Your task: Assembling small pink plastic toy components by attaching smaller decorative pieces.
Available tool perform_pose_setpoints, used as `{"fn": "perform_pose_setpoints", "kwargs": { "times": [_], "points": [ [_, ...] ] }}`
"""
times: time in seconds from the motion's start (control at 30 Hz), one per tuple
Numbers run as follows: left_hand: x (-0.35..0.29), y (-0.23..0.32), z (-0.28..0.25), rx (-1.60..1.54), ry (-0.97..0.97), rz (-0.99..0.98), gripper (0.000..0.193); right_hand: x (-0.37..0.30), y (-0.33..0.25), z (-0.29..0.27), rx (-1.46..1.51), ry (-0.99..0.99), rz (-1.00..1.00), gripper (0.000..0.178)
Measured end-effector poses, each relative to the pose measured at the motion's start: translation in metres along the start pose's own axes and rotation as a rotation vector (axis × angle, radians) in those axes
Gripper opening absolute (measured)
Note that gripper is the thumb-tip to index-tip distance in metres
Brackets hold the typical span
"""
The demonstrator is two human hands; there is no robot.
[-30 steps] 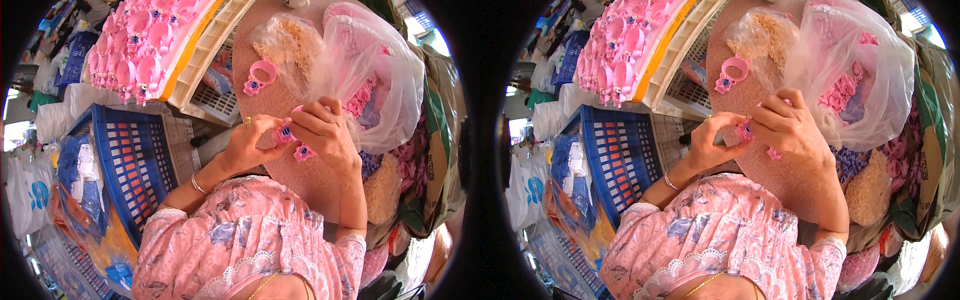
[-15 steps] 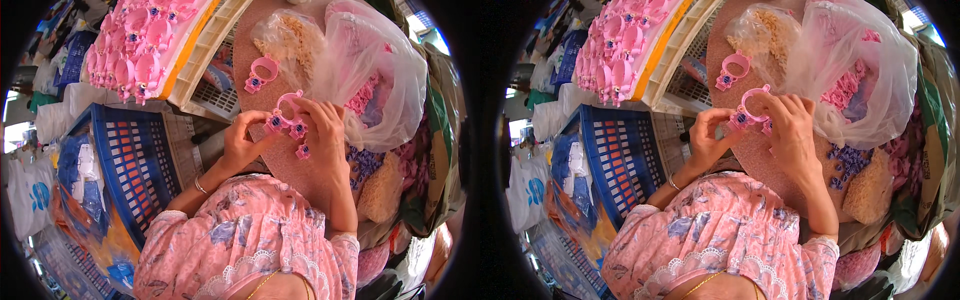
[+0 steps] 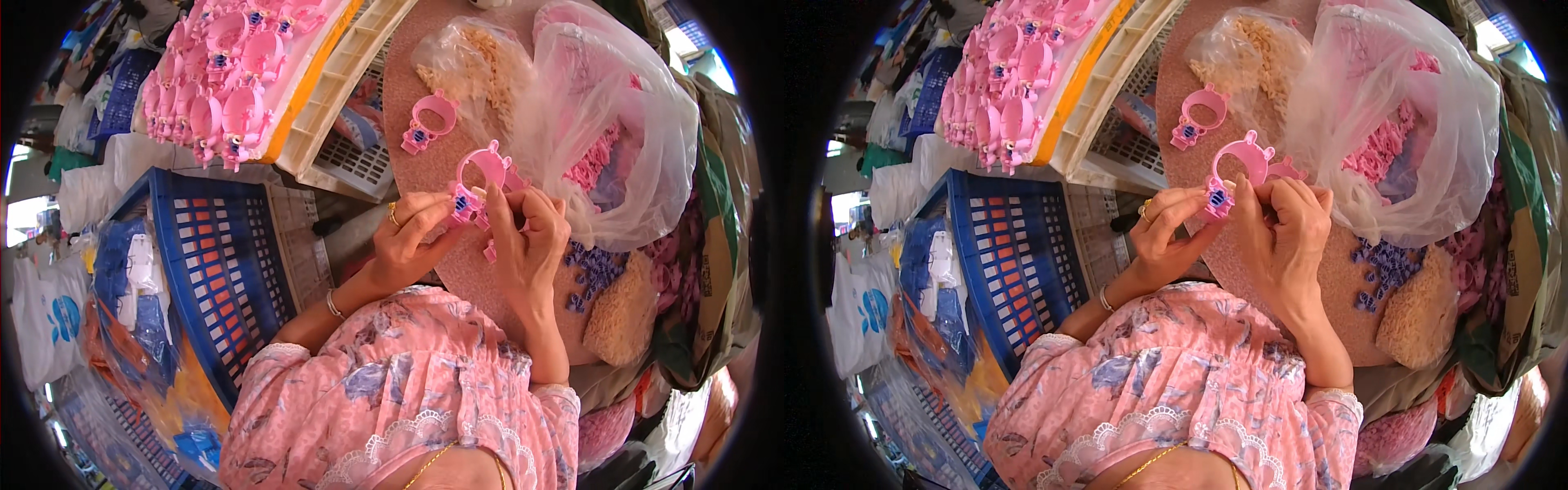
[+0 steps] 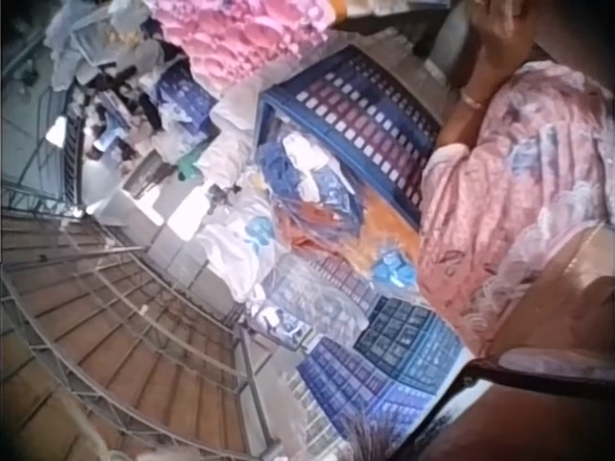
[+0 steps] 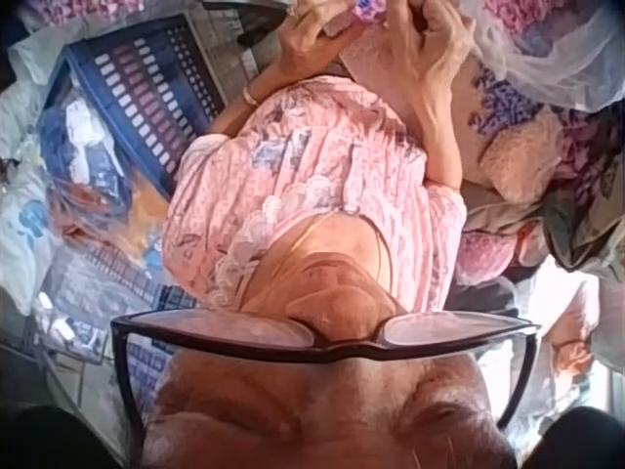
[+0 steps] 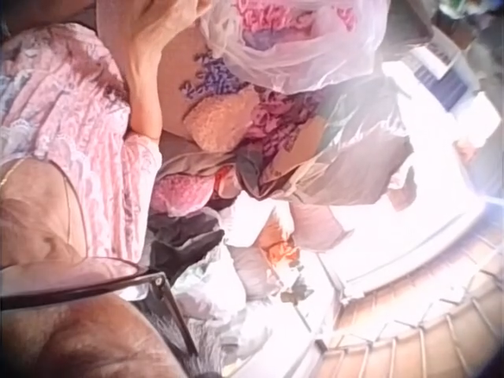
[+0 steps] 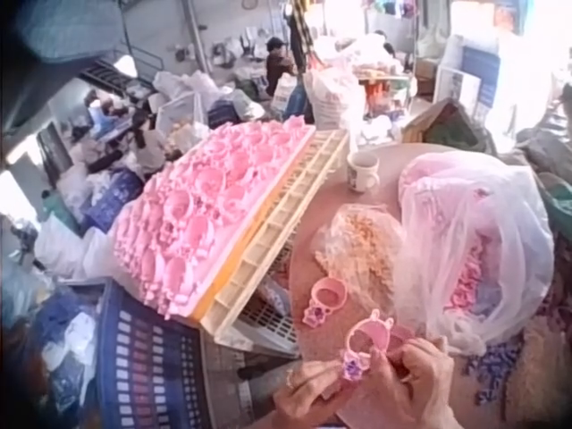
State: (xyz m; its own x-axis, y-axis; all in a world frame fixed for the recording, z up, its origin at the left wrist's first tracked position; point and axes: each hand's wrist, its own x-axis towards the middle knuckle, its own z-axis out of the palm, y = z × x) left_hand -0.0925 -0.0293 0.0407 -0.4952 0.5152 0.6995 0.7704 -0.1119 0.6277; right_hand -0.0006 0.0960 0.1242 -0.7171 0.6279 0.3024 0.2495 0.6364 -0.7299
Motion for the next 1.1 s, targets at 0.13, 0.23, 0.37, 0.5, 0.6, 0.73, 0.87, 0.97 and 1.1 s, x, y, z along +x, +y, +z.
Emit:
{"fn": "perform_pose_setpoints", "kwargs": {
  "times": [0.13,0.23,0.37,0.5,0.6,0.73,0.87,0.97,1.1],
  "points": [
    [0.007,-0.004,0.007,-0.042,0.025,-0.009,0.044,0.003,0.015,0.016,-0.011,0.061,-0.074,0.028],
    [0.013,-0.011,0.009,-0.032,0.015,0.017,0.044,0.010,0.018,0.021,-0.037,0.062,-0.128,0.029],
    [0.015,-0.011,-0.001,-0.043,-0.040,0.107,0.036,0.017,0.004,0.014,-0.113,0.054,-0.181,0.027],
    [0.002,-0.014,-0.003,0.058,-0.192,0.187,0.023,0.008,0.001,0.017,-0.251,0.053,-0.189,0.024],
    [-0.002,-0.006,-0.004,0.015,-0.088,0.184,0.036,0.002,0.005,0.015,-0.173,-0.064,-0.062,0.023],
    [-0.009,0.009,-0.001,-0.103,0.015,-0.064,0.039,-0.007,0.008,0.010,-0.008,-0.200,0.127,0.015],
    [-0.002,0.002,-0.004,-0.172,0.007,-0.222,0.037,-0.005,-0.004,0.007,-0.006,-0.175,0.083,0.009],
    [0.005,-0.018,-0.002,-0.049,0.122,-0.173,0.037,0.003,0.007,0.005,-0.114,0.127,-0.170,0.012],
    [0.025,-0.018,-0.009,0.042,0.159,-0.092,0.038,0.014,0.011,-0.006,0.070,0.234,-0.122,0.008]
  ]
}}
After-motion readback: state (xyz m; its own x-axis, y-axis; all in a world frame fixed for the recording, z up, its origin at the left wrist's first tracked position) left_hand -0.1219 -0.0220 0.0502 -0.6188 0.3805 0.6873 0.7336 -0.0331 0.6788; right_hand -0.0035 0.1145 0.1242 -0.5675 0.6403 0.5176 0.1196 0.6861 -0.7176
